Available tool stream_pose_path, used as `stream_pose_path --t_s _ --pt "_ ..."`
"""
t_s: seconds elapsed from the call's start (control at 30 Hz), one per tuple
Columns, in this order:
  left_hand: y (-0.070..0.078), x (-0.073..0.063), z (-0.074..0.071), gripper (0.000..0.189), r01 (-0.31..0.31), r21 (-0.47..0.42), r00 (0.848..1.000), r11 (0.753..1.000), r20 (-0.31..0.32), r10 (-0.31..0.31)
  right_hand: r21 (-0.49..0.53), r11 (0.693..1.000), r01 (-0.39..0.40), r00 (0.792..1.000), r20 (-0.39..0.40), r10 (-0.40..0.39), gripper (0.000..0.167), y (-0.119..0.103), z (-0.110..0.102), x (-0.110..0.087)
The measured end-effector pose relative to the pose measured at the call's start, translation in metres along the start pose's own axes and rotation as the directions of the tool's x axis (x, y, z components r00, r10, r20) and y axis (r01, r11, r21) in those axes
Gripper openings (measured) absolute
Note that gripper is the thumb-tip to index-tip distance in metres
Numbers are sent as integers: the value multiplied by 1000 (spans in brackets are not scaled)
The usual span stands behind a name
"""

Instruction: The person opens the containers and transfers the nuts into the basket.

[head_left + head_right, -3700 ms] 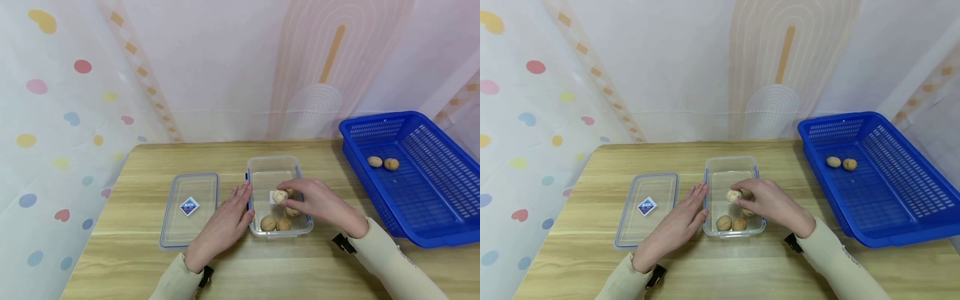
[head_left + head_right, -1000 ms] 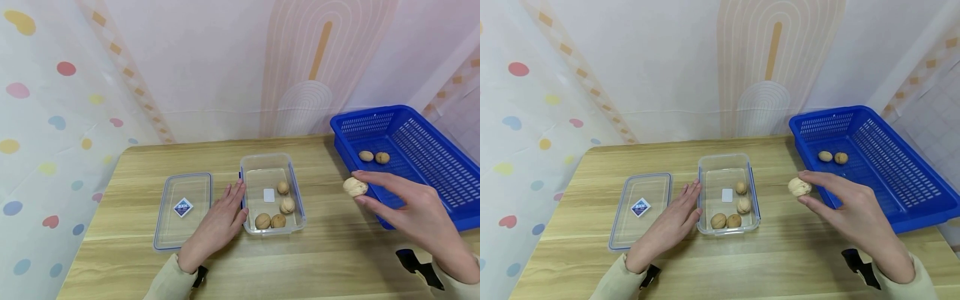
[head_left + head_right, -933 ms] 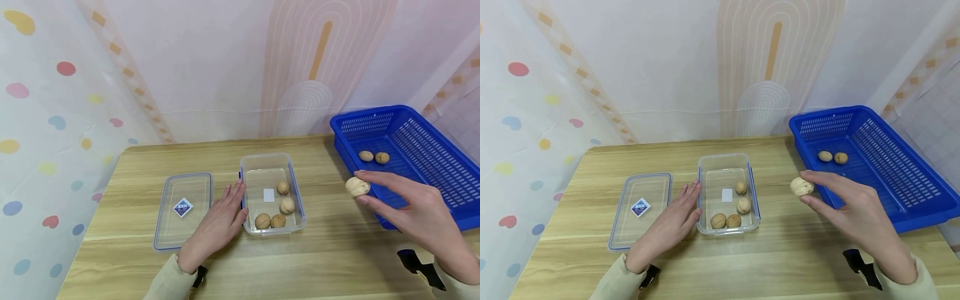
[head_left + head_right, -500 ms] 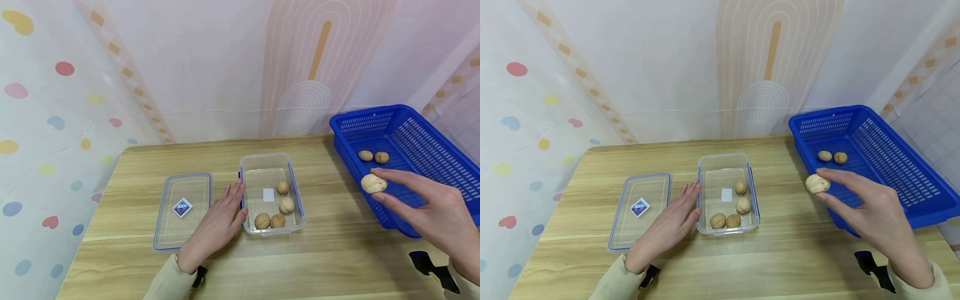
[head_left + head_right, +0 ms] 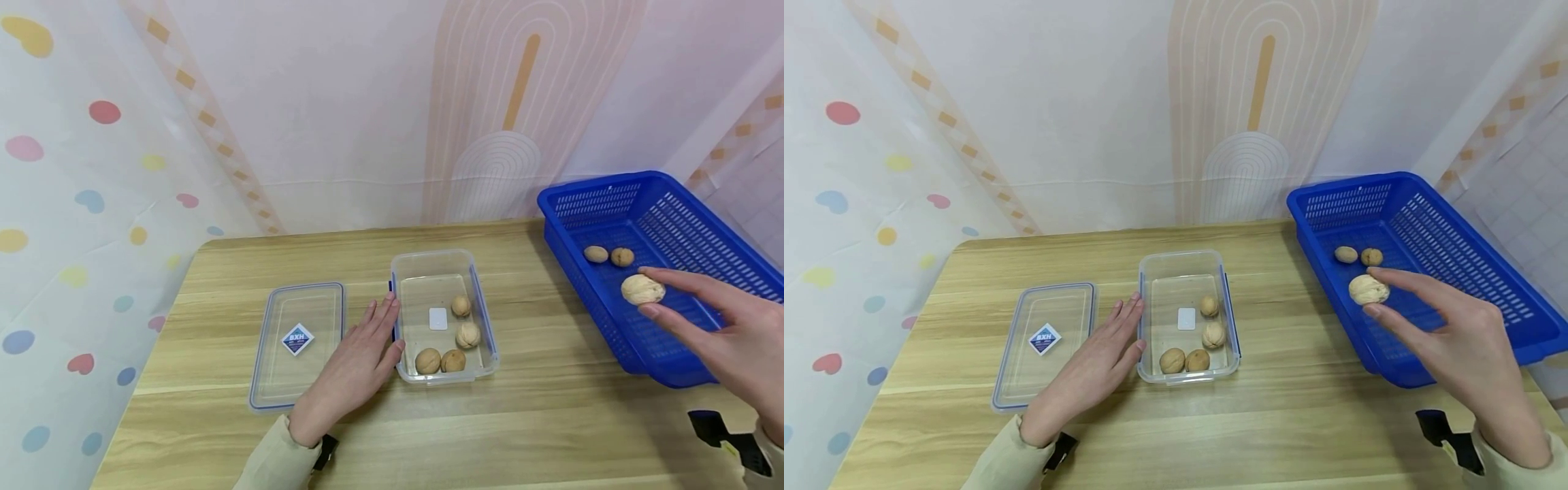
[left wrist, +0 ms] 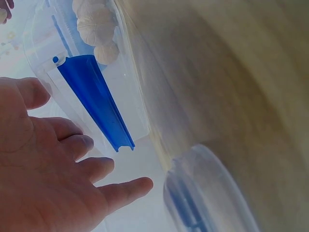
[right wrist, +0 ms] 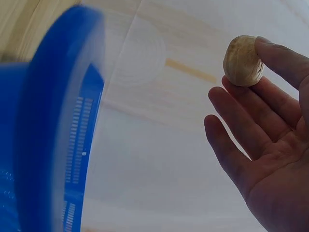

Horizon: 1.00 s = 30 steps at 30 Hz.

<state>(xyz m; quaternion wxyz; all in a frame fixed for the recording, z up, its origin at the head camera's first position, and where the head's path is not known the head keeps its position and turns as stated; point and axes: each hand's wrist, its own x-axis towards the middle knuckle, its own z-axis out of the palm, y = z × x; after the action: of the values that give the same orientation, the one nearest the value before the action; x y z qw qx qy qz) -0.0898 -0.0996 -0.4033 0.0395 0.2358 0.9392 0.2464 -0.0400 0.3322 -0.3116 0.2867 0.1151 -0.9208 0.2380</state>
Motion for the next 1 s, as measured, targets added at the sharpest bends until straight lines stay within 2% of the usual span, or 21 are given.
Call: stream_pose_path --t_s 0.23,0.57,0.77,1.0 --pt "0 0 0 63 -1 -4 1000 1000 -1 1 25 998 -60 998 10 60 43 11 1 0" --pt "-1 0 0 63 1 1 1000 1000 9 -1 -37 993 -110 993 46 112 42 21 3 1" --pt "-1 0 1 63 0 -6 1000 1000 -4 0 9 993 -119 992 46 119 41 25 4 2" --pt "-1 0 0 62 -2 -12 1000 1000 3 2 34 983 -178 981 79 175 42 30 4 2"
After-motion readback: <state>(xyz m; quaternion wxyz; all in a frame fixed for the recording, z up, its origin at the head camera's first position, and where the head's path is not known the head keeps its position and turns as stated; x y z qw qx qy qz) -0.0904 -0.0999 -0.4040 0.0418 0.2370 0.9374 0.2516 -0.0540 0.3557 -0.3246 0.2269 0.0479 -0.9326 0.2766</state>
